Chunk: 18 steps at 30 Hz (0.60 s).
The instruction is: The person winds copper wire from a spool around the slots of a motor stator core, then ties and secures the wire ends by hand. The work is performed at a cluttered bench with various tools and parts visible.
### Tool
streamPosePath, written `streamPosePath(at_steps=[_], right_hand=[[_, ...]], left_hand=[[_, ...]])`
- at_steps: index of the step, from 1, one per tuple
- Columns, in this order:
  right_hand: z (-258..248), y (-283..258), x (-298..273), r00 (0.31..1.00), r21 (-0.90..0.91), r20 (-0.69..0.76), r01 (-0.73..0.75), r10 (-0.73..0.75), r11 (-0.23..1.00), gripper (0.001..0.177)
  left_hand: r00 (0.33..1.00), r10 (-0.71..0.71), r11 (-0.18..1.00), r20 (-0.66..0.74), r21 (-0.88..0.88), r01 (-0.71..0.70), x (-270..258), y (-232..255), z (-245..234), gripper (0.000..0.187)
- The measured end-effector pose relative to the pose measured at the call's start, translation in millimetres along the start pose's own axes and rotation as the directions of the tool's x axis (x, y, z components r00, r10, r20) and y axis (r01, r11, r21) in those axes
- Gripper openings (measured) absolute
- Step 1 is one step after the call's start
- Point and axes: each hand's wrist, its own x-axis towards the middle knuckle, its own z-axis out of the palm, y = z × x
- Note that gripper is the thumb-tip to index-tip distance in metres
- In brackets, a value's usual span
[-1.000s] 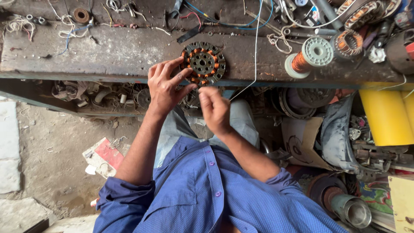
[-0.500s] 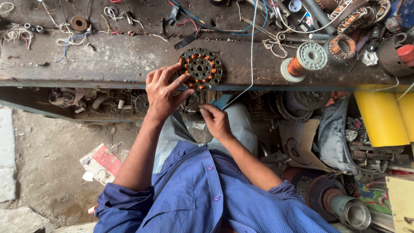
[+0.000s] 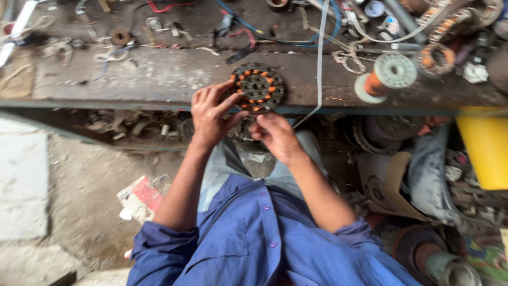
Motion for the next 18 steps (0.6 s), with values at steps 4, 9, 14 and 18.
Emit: streamPosePath(at_steps=[4,9,14,18], right_hand=[[-14,2,3,0.999,-0.018,-0.042,0.013,-0.013,1.0,0.011],[-13,0,0,0.99,0.017,-0.144,0.01,-0.007,1.0,0.011],[5,-6,-10,0.99,0.08,-0.114,0.096,-0.087,0.992,0.007],[19,-17,-20,0.976,-0.037,-0.107,0.186,-0.189,0.982,0.009]], left_hand=[[1.0,0.0,1.0,-0.021,0.018,0.001,1,-3,-1,0.046],[0.999,-0.003,1.0,-0.033,0.0,0.003,-2,-2,2,0.047],[1.0,-0.024,1.0,-0.019,0.001,0.024,0,-1,-5,0.045],[0.999,-0.032,0.999,-0.014,0.016,0.032,0,3,-3,0.046]])
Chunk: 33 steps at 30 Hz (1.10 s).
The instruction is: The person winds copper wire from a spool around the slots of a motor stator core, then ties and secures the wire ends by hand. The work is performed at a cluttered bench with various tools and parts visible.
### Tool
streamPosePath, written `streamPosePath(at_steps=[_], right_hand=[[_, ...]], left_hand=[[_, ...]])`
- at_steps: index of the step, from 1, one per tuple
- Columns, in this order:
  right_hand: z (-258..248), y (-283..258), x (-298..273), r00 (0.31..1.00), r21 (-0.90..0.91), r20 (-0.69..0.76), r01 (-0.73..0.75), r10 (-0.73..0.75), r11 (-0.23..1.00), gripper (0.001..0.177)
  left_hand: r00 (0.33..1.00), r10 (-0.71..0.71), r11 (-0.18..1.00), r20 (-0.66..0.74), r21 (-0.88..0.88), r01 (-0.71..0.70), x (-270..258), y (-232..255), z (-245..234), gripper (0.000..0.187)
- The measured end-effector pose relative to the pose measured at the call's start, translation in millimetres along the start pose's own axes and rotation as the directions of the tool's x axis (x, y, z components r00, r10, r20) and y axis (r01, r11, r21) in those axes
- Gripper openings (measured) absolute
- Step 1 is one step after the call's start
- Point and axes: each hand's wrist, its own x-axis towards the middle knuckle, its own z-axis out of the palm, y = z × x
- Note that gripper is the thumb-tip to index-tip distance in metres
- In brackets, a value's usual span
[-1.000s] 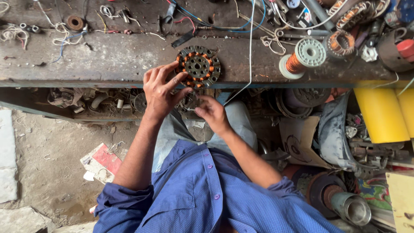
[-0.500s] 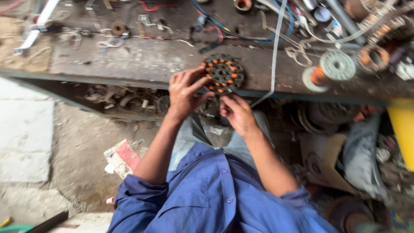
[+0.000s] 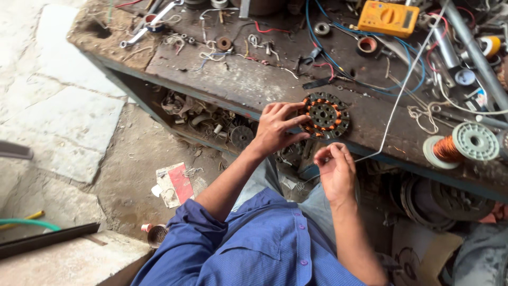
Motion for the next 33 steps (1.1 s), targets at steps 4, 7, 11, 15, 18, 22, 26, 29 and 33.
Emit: streamPosePath(at_steps=[4,7,11,15,18,22,26,29,33], right_hand=[[11,5,-4,0.989,-0.204,0.074,0.139,-0.126,0.969,0.009],[14,19,1,0.974,-0.358,0.18,0.196,-0.139,0.913,0.01],[6,48,16,0.981,-0.436,0.192,0.087,-0.002,0.896,0.013],[-15,67,24,0.992,-0.467,0.123,0.023,0.039,0.884,0.016],[-27,72,33,0.997,-0.492,0.073,0.019,0.02,0.87,0.017],[-33,74,33,0.995,-0.483,0.09,0.005,0.044,0.876,0.018],[-25,67,29,0.988,-0.469,0.147,0.024,0.051,0.883,0.019],[-20,58,30,0.98,-0.411,0.196,0.045,0.04,0.91,0.02],[-13,54,26,0.982,-0.301,0.173,-0.025,0.08,0.953,0.023]], left_hand=[[1.0,-0.003,1.0,0.01,-0.018,0.003,-3,-2,0,0.046],[0.996,0.071,0.997,0.061,-0.01,-0.07,4,-12,-9,0.053],[0.997,0.07,0.996,0.022,-0.057,-0.069,30,-47,-32,0.058],[0.999,-0.036,0.996,-0.01,0.085,0.037,43,-76,-38,0.042],[0.995,-0.003,0.993,-0.102,0.116,0.015,37,-87,-23,0.037],[0.987,-0.099,0.987,-0.129,0.116,0.114,24,-92,-8,0.038],[0.981,-0.089,0.987,-0.171,0.12,0.11,34,-83,-23,0.035],[0.98,-0.114,0.984,-0.163,0.12,0.134,43,-75,-30,0.036],[0.978,-0.173,0.977,-0.12,0.108,0.186,28,-89,-17,0.036]])
